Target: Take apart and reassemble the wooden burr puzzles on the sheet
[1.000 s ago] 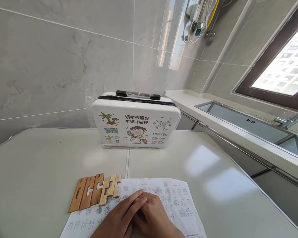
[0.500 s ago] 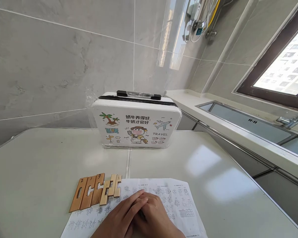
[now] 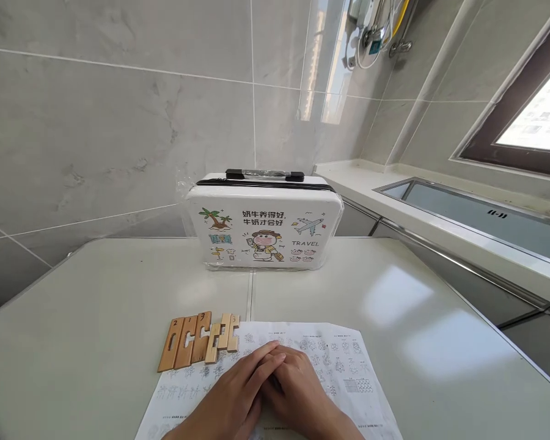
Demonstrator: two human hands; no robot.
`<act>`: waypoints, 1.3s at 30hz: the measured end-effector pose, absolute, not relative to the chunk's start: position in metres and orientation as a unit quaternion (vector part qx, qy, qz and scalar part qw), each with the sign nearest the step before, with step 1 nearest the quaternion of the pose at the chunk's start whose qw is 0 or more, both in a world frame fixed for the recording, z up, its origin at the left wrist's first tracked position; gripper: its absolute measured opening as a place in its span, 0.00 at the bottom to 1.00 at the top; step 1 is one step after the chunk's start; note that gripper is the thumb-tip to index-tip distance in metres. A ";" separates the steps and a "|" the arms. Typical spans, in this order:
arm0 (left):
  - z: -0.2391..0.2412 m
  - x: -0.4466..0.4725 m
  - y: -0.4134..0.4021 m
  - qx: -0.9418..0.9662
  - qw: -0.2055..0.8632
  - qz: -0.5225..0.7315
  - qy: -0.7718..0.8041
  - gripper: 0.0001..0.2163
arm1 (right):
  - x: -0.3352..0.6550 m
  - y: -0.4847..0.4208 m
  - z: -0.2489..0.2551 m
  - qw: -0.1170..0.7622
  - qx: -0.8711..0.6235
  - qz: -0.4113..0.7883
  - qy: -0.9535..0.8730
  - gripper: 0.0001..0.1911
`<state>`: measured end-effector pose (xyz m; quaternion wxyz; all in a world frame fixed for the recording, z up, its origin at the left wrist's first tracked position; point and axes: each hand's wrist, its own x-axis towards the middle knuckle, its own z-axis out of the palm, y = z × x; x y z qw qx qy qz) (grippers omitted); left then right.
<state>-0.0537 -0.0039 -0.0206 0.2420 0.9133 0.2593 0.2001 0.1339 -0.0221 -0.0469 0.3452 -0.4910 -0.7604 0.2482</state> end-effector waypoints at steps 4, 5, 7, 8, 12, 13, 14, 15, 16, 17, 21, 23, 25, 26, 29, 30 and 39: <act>-0.005 -0.055 -0.005 0.924 0.225 0.186 0.248 0.39 | 0.136 -0.024 -0.046 0.367 -0.478 0.275 -0.749 0.10; -0.001 -0.056 -0.005 0.931 0.209 0.184 0.237 0.38 | 0.136 -0.024 -0.045 0.372 -0.475 0.283 -0.746 0.10; 0.007 -0.059 -0.004 0.943 0.163 0.193 0.218 0.36 | 0.138 -0.025 -0.044 0.375 -0.471 0.286 -0.745 0.09; 0.010 -0.063 -0.003 0.945 0.139 0.205 0.216 0.36 | 0.138 -0.025 -0.043 0.372 -0.474 0.276 -0.749 0.09; 0.018 -0.091 0.007 0.917 0.055 0.275 0.285 0.29 | 0.139 -0.026 -0.033 0.340 -0.492 0.238 -0.765 0.11; 0.019 -0.102 0.011 0.893 0.043 0.290 0.341 0.27 | 0.139 -0.026 -0.031 0.337 -0.493 0.240 -0.765 0.11; 0.018 -0.113 0.016 0.865 0.036 0.299 0.401 0.25 | 0.140 -0.026 -0.028 0.336 -0.492 0.244 -0.765 0.11; 0.017 -0.125 0.021 0.840 0.036 0.306 0.446 0.24 | 0.140 -0.026 -0.027 0.336 -0.492 0.248 -0.764 0.12; 0.014 -0.137 0.025 0.823 0.050 0.297 0.482 0.26 | 0.141 -0.027 -0.026 0.337 -0.491 0.249 -0.764 0.12; 0.011 -0.148 0.030 0.816 0.062 0.280 0.501 0.29 | 0.141 -0.027 -0.025 0.337 -0.489 0.250 -0.764 0.12; -0.001 -0.179 0.041 0.855 0.119 0.188 0.469 0.41 | 0.143 -0.027 -0.027 0.340 -0.489 0.249 -0.764 0.12; -0.004 -0.183 0.043 0.864 0.134 0.166 0.455 0.40 | 0.142 -0.027 -0.028 0.342 -0.491 0.246 -0.762 0.12; -0.002 -0.182 0.045 0.865 0.138 0.160 0.455 0.40 | 0.142 -0.028 -0.028 0.342 -0.494 0.244 -0.762 0.12; -0.001 -0.181 0.046 0.865 0.140 0.158 0.455 0.39 | 0.141 -0.028 -0.028 0.341 -0.495 0.243 -0.762 0.12; 0.006 -0.175 0.050 0.871 0.151 0.144 0.445 0.37 | 0.141 -0.028 -0.028 0.341 -0.494 0.239 -0.763 0.12; 0.007 -0.174 0.051 0.874 0.154 0.141 0.438 0.36 | 0.141 -0.028 -0.028 0.342 -0.493 0.237 -0.764 0.11; 0.001 -0.177 0.055 0.865 0.148 0.145 0.457 0.33 | 0.138 -0.023 -0.030 0.350 -0.483 0.223 -0.771 0.11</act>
